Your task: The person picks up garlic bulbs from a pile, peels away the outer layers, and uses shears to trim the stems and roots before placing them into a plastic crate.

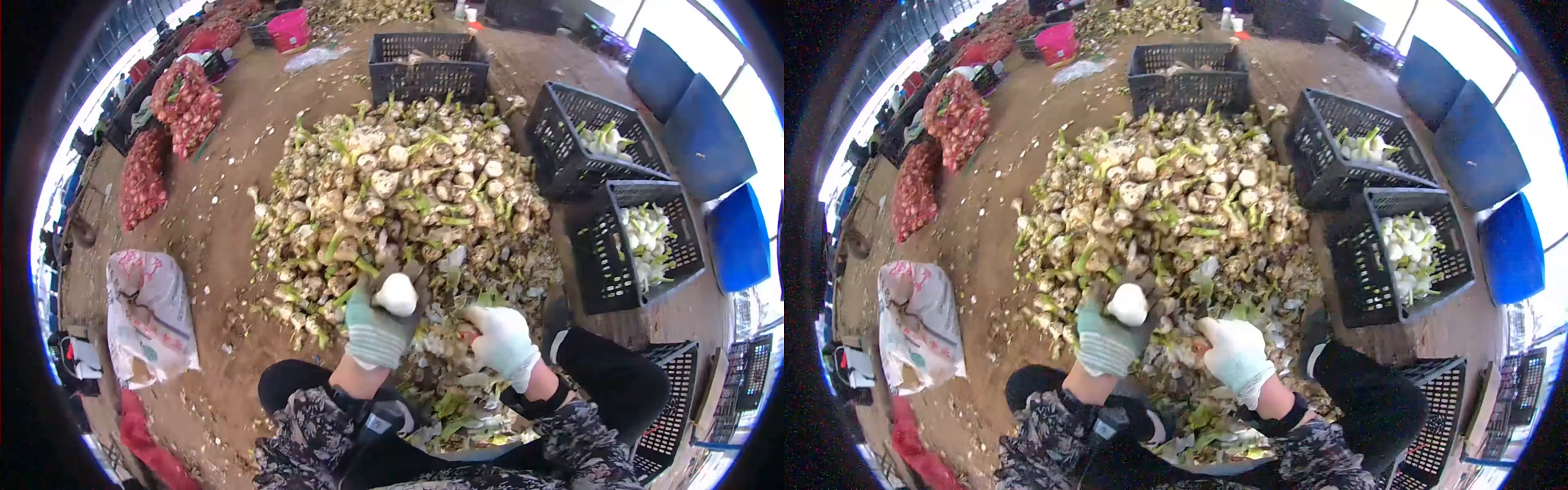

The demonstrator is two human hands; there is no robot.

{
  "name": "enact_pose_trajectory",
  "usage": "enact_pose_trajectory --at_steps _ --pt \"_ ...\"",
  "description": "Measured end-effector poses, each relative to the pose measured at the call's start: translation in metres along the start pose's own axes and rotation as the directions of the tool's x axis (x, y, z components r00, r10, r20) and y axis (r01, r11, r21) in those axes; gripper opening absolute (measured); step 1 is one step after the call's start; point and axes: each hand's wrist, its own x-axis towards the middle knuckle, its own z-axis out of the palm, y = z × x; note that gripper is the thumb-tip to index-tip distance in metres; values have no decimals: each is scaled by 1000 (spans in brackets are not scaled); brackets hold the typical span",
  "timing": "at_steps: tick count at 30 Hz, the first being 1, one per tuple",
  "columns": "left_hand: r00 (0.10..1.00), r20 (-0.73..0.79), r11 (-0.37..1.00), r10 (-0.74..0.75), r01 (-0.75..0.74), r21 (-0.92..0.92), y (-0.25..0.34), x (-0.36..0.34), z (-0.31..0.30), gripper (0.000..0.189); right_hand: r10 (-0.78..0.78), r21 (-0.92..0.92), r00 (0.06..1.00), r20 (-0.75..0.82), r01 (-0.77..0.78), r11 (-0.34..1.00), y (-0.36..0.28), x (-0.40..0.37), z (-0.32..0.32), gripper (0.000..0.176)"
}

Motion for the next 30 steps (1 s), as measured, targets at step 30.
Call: enact_pose_trajectory --at_steps 30 --pt "927 -174 752 334 -151 641 -10 15 -12 54 -55 50 758 -650 115 992 26 229 24 66"
